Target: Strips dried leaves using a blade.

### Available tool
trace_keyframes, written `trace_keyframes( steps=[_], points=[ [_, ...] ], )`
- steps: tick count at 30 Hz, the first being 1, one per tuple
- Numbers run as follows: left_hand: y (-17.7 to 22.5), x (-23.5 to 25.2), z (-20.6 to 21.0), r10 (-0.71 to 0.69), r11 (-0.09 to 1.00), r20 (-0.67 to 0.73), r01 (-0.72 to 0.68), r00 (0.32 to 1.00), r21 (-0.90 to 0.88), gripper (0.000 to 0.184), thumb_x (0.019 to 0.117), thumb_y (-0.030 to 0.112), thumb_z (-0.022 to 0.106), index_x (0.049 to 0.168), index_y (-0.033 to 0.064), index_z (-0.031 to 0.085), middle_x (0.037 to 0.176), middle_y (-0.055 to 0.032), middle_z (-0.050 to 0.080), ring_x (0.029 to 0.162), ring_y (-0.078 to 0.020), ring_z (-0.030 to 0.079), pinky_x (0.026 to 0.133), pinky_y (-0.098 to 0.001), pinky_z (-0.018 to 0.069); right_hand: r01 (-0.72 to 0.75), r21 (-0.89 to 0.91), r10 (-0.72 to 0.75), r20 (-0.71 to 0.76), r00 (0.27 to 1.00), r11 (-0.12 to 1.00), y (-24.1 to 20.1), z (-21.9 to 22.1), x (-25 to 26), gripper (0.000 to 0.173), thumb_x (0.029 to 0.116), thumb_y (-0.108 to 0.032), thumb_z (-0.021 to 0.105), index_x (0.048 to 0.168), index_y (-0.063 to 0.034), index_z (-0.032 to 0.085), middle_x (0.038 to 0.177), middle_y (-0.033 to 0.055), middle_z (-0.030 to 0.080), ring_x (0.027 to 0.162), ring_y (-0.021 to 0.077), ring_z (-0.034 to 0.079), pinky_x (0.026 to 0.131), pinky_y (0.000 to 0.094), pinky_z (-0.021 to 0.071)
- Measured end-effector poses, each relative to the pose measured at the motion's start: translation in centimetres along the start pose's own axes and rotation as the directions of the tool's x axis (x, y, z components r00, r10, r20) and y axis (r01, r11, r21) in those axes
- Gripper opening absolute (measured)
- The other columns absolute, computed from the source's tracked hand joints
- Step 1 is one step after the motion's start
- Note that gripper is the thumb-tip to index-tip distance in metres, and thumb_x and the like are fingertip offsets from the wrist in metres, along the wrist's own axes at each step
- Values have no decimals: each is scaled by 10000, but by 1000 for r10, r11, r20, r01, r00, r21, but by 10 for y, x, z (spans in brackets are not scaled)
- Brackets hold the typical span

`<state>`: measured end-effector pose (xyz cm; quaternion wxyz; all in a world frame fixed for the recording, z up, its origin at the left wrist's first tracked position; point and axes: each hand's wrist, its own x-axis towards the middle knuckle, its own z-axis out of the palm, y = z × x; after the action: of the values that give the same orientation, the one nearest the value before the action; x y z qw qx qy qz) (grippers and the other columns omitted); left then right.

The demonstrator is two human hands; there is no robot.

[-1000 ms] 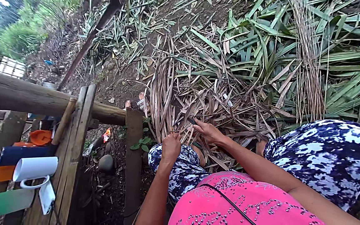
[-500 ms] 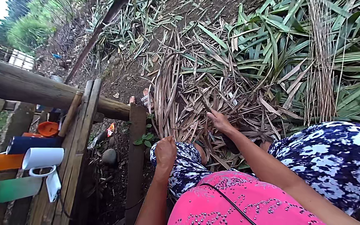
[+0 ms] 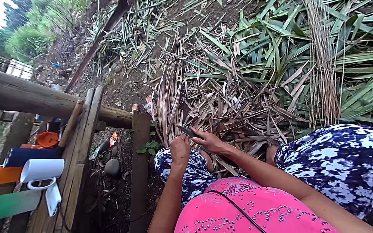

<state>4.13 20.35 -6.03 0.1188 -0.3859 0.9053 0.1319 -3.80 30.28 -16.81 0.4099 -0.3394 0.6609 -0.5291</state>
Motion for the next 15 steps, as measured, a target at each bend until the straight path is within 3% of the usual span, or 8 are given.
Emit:
trace_keyframes(
  steps=[4,8,13,15],
  points=[
    [3,-5,-2,19,1000,-3,-19,1000,8,288,1077,166,519,1145,10,752,1086,-194,745,1080,-314,707,1001,-479,515,-30,-84,27,-31,999,996,-5,-3,-3,587,1088,-468,439,1625,-260,328,1248,206,686,1150,381,647,1027,611,440],
    [2,-12,-5,59,998,-13,-58,998,23,289,1082,159,508,1142,11,749,1091,-195,748,1093,-326,707,1013,-485,509,-17,-84,8,-99,995,996,-3,-9,-3,578,1086,-444,468,1617,-250,351,1211,205,703,1090,391,671,977,622,467],
    [3,-22,-13,55,998,54,-56,997,17,317,1092,168,483,1168,9,747,1117,-203,741,1093,-316,704,1016,-475,503,-15,16,18,-189,982,1000,10,-21,5,561,1092,-391,479,1608,-197,374,1319,197,662,1175,385,645,1019,632,447],
    [1,-26,-17,47,999,78,-46,996,-19,316,1090,183,488,1152,17,750,1038,-183,741,942,-283,713,916,-455,536,-9,69,25,-242,970,998,17,-29,9,557,1098,-377,467,1606,-167,374,1420,185,604,1254,381,606,1060,624,424]
  ],
)
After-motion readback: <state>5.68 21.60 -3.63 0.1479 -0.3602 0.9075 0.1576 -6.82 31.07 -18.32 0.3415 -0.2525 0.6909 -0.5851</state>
